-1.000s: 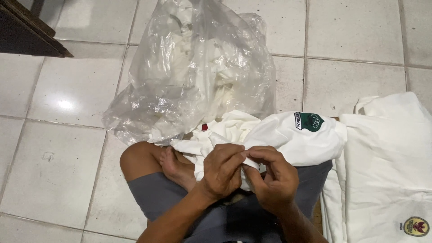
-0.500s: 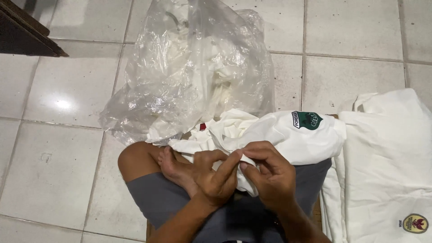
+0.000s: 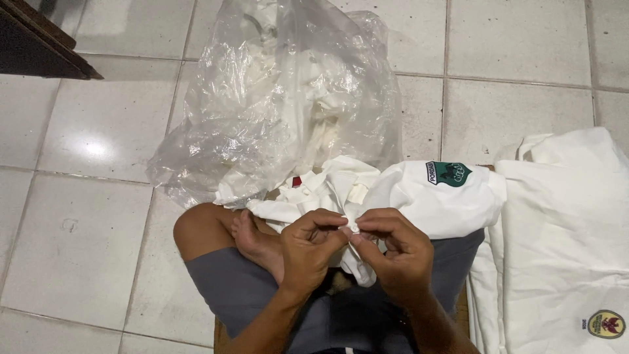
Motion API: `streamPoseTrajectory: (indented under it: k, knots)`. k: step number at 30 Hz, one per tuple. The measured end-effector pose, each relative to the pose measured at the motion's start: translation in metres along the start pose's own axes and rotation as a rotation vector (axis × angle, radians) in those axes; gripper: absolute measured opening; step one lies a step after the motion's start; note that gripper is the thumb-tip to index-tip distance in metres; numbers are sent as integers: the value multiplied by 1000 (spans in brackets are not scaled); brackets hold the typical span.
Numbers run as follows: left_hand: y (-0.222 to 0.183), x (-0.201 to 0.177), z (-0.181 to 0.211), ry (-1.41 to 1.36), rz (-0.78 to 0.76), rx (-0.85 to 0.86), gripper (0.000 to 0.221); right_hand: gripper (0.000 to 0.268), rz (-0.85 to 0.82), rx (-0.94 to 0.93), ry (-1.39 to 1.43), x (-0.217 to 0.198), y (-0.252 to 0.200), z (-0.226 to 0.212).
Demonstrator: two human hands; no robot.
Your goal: Trimming loose threads from a white polo shirt using thread snips while sitting on the floor.
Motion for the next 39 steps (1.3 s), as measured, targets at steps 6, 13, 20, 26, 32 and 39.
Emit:
streamPoseTrajectory:
  k: [6,13,20,26,32,39]
  knots:
    - [3,6,-2,50,-66,6,19,12,9,-202,-287,-3,7,-14]
    - [67,-39,46,-63,125,174,17,30,217,32,-567,-98,-9,88]
    - [59,-35,94,-321,-91,215,15,53,633,571,-19,-138,-61,176]
    - [33,-37,179,-350,-166,282,16,28,214,1007,488,-9,-57,171]
    - [53,-59,229,-354,-82,379,14,39,133,571,885,27,75,145]
    - [183,-135,214,-331,147,287,23,28,135,-29,366,-31,186,21]
Point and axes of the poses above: each hand's wrist, its own y-axis towards the middle knuckle, its own x-axis out of the palm, z = x × y, the point moved 7 cm from there along y, towards the middle knuckle, and after that the axes turned 3 degrees about -y, right-handed, at the moved point
